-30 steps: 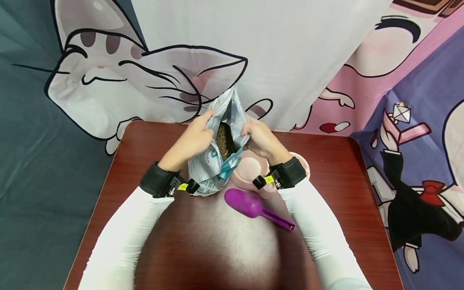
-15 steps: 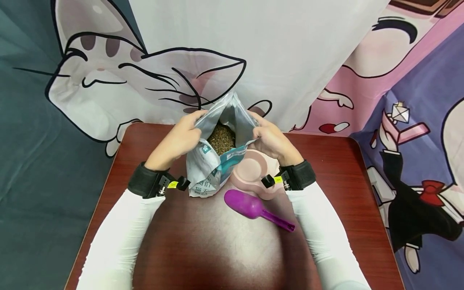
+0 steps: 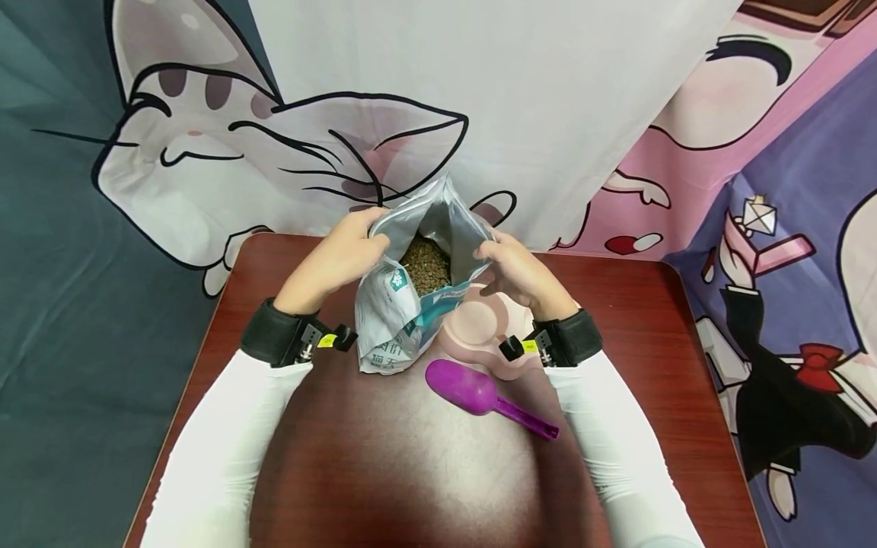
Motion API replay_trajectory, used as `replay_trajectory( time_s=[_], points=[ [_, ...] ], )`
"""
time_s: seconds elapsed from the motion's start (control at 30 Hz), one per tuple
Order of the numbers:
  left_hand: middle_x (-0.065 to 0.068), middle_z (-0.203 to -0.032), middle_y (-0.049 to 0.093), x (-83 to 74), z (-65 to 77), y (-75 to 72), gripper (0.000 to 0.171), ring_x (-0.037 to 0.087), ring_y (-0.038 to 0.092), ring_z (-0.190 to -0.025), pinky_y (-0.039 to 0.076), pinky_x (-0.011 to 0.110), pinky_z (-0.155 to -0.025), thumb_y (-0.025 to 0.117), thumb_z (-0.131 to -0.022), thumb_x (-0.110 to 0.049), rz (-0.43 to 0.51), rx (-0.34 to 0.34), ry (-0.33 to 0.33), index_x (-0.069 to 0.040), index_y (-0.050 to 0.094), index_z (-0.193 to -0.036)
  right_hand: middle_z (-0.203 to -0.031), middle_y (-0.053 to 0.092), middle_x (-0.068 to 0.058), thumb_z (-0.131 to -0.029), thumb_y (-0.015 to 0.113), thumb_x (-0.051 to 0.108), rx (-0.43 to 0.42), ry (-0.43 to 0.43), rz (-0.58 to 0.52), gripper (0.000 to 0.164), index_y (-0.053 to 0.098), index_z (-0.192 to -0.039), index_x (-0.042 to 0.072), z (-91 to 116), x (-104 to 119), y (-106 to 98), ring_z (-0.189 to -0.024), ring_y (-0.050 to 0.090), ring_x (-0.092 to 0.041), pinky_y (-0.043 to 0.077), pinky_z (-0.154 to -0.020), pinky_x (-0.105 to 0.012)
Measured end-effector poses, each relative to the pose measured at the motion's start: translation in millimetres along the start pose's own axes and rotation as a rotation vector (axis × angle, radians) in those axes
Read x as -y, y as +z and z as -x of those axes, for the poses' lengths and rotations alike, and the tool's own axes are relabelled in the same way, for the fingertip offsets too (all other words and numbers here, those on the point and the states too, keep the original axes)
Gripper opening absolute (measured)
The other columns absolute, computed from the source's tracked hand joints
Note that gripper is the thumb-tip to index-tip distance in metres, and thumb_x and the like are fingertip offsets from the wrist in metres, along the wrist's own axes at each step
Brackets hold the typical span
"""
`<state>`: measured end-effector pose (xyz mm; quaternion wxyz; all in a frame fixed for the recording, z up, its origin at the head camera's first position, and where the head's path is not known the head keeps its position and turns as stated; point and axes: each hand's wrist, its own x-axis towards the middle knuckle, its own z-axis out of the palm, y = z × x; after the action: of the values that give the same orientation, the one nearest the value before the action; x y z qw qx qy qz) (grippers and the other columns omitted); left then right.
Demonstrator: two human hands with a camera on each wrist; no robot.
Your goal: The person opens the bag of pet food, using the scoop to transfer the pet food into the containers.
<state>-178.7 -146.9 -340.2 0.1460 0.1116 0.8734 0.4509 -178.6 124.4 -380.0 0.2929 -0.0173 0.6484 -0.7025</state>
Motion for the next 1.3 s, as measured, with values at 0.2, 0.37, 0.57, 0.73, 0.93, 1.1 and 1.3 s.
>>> replay_trajectory(
  time_s=[0.2, 0.37, 0.57, 0.73, 0.93, 1.1, 1.3],
  points=[
    [-0.001, -0.070, 0.037, 0.1, -9.0, 6.4, 0.052, 0.006, 0.029, -0.047, 0.064, 0.035, -0.077, 0.032, -0.102, -0.003, 0.217, 0.020, -0.077, 0.001, 0.046, -0.152, -0.106, 0.050, -0.009, -0.083, 0.039, 0.015, 0.086, 0.082, -0.119, 0.015, 0.047, -0.096, 0.010, 0, -11, -2, -0.115, 0.053, -0.036, 0.052, -0.076, -0.052],
    [-0.004, -0.059, 0.031, -6.0, -5.7, 5.1, 0.045, 0.007, 0.038, -0.043, 0.064, 0.033, -0.070, 0.030, -0.107, -0.005, 0.157, -0.006, -0.069, 0.004, 0.055, -0.143, -0.108, 0.044, -0.012, -0.073, 0.031, 0.004, 0.211, 0.017, -0.300, 0.063, 0.030, -0.135, 0.007, -4, -17, 2, -0.101, 0.054, -0.032, 0.045, -0.093, -0.063],
    [0.000, -0.056, 0.048, -17.4, 1.1, -8.1, 0.045, 0.016, 0.061, -0.050, 0.047, 0.028, -0.050, 0.033, -0.108, -0.009, -0.112, -0.061, -0.023, -0.001, 0.055, -0.147, -0.124, 0.042, -0.013, -0.065, 0.029, -0.002, 0.236, -0.044, -0.375, 0.091, 0.018, -0.155, 0.007, -6, -24, 5, -0.101, 0.054, -0.030, 0.033, -0.108, -0.074],
    [0.000, -0.056, 0.046, -25.0, 4.3, -14.9, 0.046, 0.014, 0.046, -0.047, 0.040, 0.030, -0.051, 0.033, -0.107, -0.010, -0.248, -0.080, 0.018, 0.000, 0.056, -0.146, -0.141, 0.037, -0.015, -0.064, 0.028, -0.002, 0.234, -0.071, -0.428, 0.094, 0.019, -0.157, 0.008, -8, -29, 7, -0.118, 0.048, -0.035, 0.021, -0.115, -0.077],
    [0.008, -0.070, 0.056, -29.6, 9.7, -24.9, 0.045, 0.022, 0.050, -0.060, 0.039, 0.031, -0.056, 0.035, -0.105, -0.008, -0.303, -0.127, 0.025, 0.001, 0.063, -0.139, -0.133, 0.044, -0.011, -0.064, 0.029, -0.004, 0.252, -0.080, -0.477, 0.092, 0.027, -0.155, 0.010, -16, -41, 17, -0.115, 0.052, -0.027, 0.026, -0.116, -0.072],
    [0.020, -0.111, 0.069, -32.7, 15.8, -35.6, 0.046, 0.034, 0.057, -0.094, 0.042, 0.037, -0.067, 0.034, -0.103, -0.006, -0.352, -0.166, 0.020, 0.002, 0.064, -0.137, -0.133, 0.043, -0.012, -0.066, 0.034, -0.002, 0.252, -0.090, -0.502, 0.099, 0.020, -0.163, 0.011, -28, -59, 39, -0.115, 0.051, -0.027, 0.019, -0.118, -0.073],
    [0.024, -0.124, 0.066, -32.5, 25.4, -47.1, 0.052, 0.036, 0.055, -0.095, 0.043, 0.046, -0.073, 0.031, -0.096, 0.000, -0.444, -0.220, 0.042, 0.003, 0.065, -0.136, -0.156, 0.026, -0.019, -0.064, 0.035, -0.001, 0.280, -0.149, -0.591, 0.106, 0.014, -0.167, 0.013, -47, -76, 67, -0.136, 0.026, -0.040, 0.011, -0.121, -0.073]
  ],
)
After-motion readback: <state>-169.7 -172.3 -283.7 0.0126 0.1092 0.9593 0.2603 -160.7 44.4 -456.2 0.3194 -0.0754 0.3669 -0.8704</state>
